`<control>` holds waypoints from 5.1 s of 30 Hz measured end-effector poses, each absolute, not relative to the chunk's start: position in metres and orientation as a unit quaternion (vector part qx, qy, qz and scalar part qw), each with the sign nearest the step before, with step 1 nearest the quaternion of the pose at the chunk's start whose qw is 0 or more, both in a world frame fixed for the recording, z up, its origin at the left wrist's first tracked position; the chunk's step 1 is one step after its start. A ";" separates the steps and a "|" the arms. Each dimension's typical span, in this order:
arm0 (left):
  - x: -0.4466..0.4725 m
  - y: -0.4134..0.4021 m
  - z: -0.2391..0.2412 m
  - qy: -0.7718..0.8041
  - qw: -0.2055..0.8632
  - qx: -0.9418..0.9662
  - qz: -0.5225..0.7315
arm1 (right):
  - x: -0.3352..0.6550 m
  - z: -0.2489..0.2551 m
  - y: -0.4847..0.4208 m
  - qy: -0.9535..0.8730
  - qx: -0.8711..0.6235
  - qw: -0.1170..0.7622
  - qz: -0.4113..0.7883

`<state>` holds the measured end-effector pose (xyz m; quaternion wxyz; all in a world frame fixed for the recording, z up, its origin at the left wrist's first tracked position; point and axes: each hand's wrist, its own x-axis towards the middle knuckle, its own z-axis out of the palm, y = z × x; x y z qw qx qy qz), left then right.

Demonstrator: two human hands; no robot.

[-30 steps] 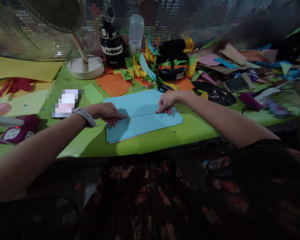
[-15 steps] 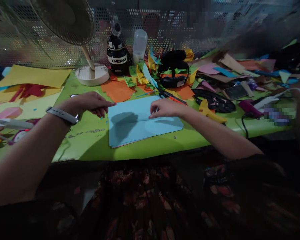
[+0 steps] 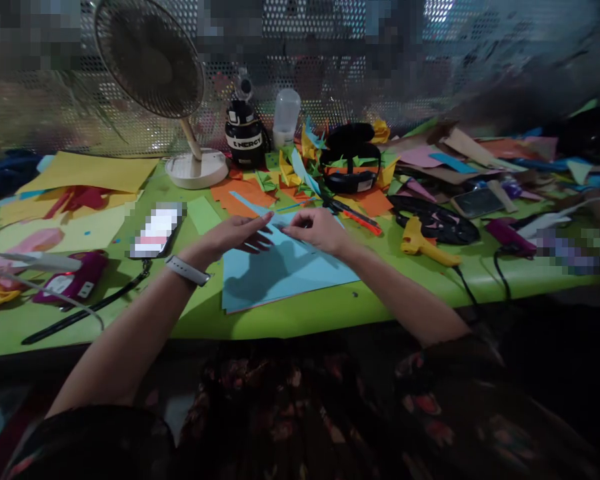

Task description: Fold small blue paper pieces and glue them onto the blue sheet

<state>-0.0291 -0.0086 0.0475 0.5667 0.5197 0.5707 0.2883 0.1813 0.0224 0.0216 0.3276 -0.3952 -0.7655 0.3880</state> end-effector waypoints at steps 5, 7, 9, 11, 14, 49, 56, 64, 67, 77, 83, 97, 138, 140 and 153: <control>-0.026 0.009 0.018 0.491 0.612 0.418 0.458 | 0.176 0.019 0.019 -0.795 -0.339 0.404 0.300; -0.031 0.013 0.013 0.477 0.630 0.411 0.454 | 0.188 0.023 0.020 -0.816 -0.302 0.444 0.214; -0.036 0.014 0.010 0.474 0.638 0.413 0.445 | 0.199 0.027 0.020 -0.853 -0.257 0.441 0.111; -0.038 0.013 0.008 0.470 0.647 0.414 0.434 | 0.201 0.025 0.018 -0.906 -0.198 0.370 0.045; -0.035 0.010 0.004 0.438 0.683 0.408 0.418 | 0.189 0.014 0.012 -0.960 -0.120 0.252 -0.003; -0.007 -0.008 -0.011 0.370 0.597 0.479 0.525 | 0.170 -0.003 0.007 -0.871 -0.350 0.344 0.016; -0.005 -0.015 -0.008 0.363 0.576 0.525 0.510 | 0.169 -0.007 0.009 -0.853 -0.386 0.349 0.031; 0.000 -0.015 -0.012 0.377 0.544 0.523 0.538 | 0.166 -0.006 0.012 -0.861 -0.408 0.300 0.049; 0.000 -0.015 -0.011 0.377 0.540 0.522 0.542 | 0.167 -0.005 0.012 -0.866 -0.401 0.295 0.050; 0.001 -0.011 -0.009 0.342 0.560 0.385 0.649 | 0.179 0.007 0.011 -0.680 -0.461 0.540 0.182; 0.003 -0.010 -0.013 0.318 0.544 0.408 0.661 | 0.170 -0.001 0.017 -0.644 -0.403 0.454 0.466; 0.000 -0.009 -0.017 0.300 0.531 0.425 0.669 | 0.167 -0.006 0.017 -0.598 -0.360 0.490 0.522; 0.002 -0.011 -0.014 0.348 0.528 0.399 0.664 | 0.163 -0.005 0.010 -0.579 -0.339 0.470 0.574; 0.002 -0.010 -0.015 0.346 0.529 0.398 0.665 | 0.163 -0.004 0.010 -0.577 -0.343 0.469 0.574; 0.003 -0.011 -0.012 0.336 0.531 0.400 0.667 | 0.163 -0.006 0.013 -0.573 -0.332 0.473 0.581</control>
